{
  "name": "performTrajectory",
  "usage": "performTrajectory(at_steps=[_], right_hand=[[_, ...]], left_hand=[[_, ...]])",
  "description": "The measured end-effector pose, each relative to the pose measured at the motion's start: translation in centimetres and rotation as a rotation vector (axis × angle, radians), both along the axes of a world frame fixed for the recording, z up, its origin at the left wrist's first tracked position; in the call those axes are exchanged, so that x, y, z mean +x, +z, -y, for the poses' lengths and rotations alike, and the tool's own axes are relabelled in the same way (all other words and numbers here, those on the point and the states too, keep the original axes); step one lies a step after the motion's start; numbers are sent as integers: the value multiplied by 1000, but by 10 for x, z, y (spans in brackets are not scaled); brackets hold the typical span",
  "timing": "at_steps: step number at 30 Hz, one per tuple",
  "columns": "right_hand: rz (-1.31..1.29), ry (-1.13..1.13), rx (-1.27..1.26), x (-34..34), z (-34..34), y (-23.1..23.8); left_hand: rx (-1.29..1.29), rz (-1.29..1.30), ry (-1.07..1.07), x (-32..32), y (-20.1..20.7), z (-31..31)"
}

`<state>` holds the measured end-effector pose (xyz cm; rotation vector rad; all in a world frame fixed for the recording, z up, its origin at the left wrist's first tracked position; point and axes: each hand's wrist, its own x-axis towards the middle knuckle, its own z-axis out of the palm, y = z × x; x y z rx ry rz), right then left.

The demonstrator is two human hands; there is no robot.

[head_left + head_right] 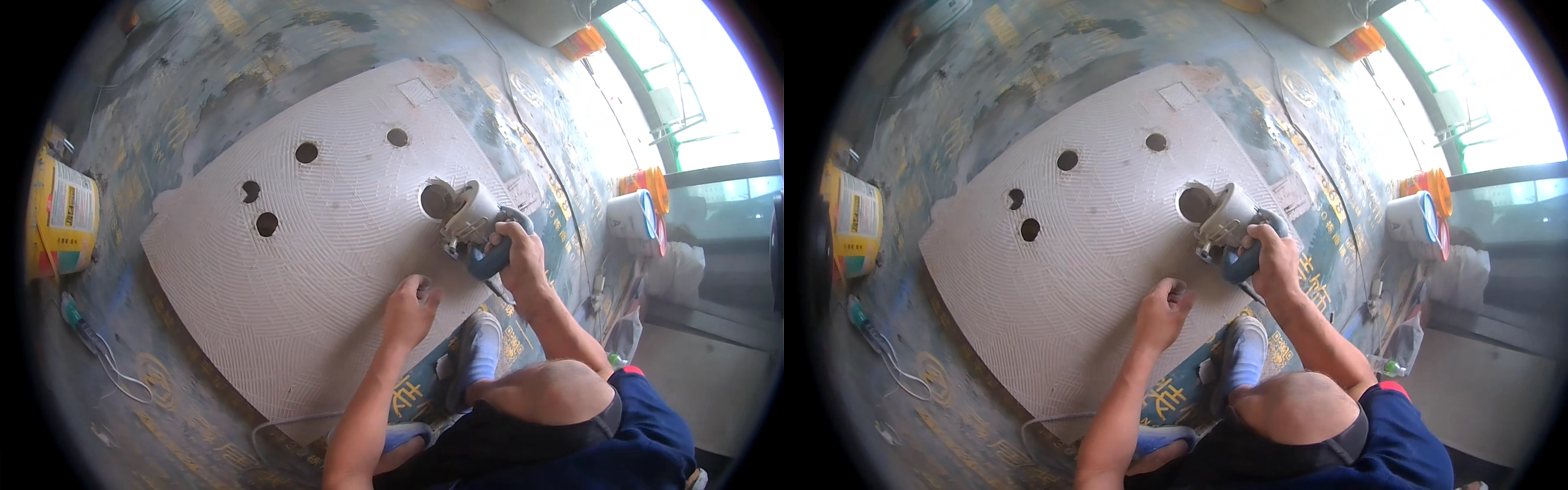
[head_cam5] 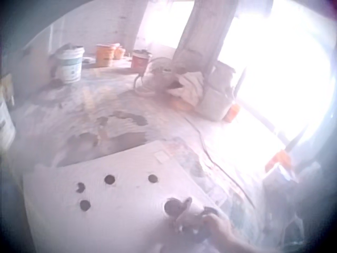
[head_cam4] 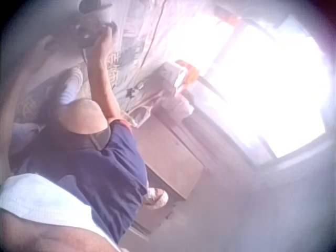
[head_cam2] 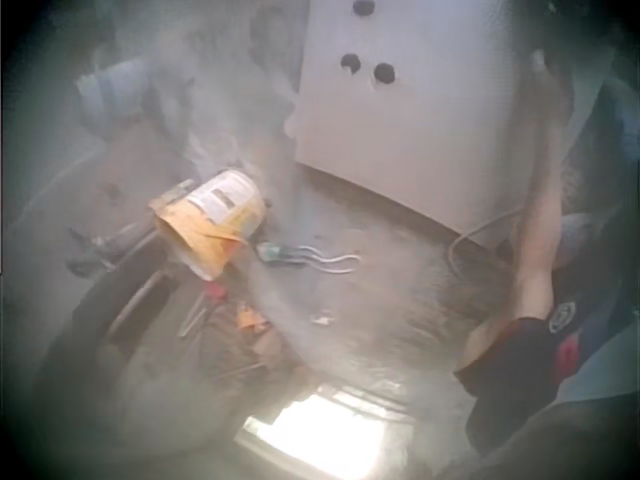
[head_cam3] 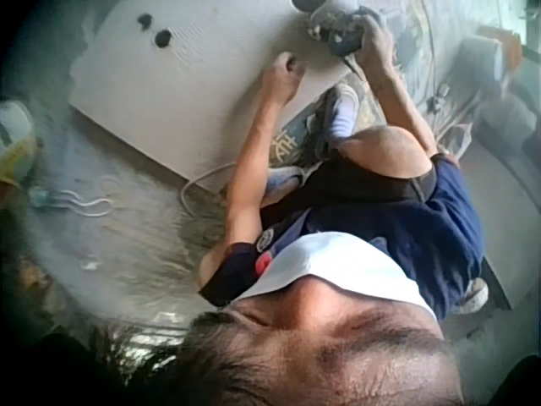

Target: The person uses an angle grinder to cut a large ceramic tile on the floor. They flip the tile over to inspect the back and then continue cutting along marked lines to create circular holes.

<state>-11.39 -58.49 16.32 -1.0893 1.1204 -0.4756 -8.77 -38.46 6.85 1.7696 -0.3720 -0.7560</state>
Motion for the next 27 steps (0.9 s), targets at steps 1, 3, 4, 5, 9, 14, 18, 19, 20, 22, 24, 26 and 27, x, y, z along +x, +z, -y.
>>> performTrajectory(at_steps=[1,3,4,5,9,14,18,19,20,22,24,26,27], right_hand=[[12,-36,15,-4,0,4],[46,-99,69,-8,-5,16],[67,-121,100,-12,-6,26],[89,-128,136,-18,-3,35],[188,-84,227,-44,20,65],[262,-161,448,-89,84,81],[223,-254,442,-127,135,79],[223,-287,449,-140,152,75],[207,-330,413,-150,166,69],[181,-425,374,-167,196,52],[150,-510,393,-186,231,30],[106,-542,388,-209,264,9],[127,-544,453,-217,277,-4]], left_hand=[[-19,-5,5,0,0,1],[-7,-3,28,6,0,-6],[6,0,41,10,1,-9],[18,7,53,16,2,-11],[25,45,94,40,8,-10],[53,46,104,47,4,4],[133,67,117,54,5,4],[157,76,118,57,8,5],[138,86,158,60,11,4],[191,104,171,70,10,-4],[249,163,163,83,18,-17],[376,314,43,99,31,-29],[454,391,-10,108,40,-42]])
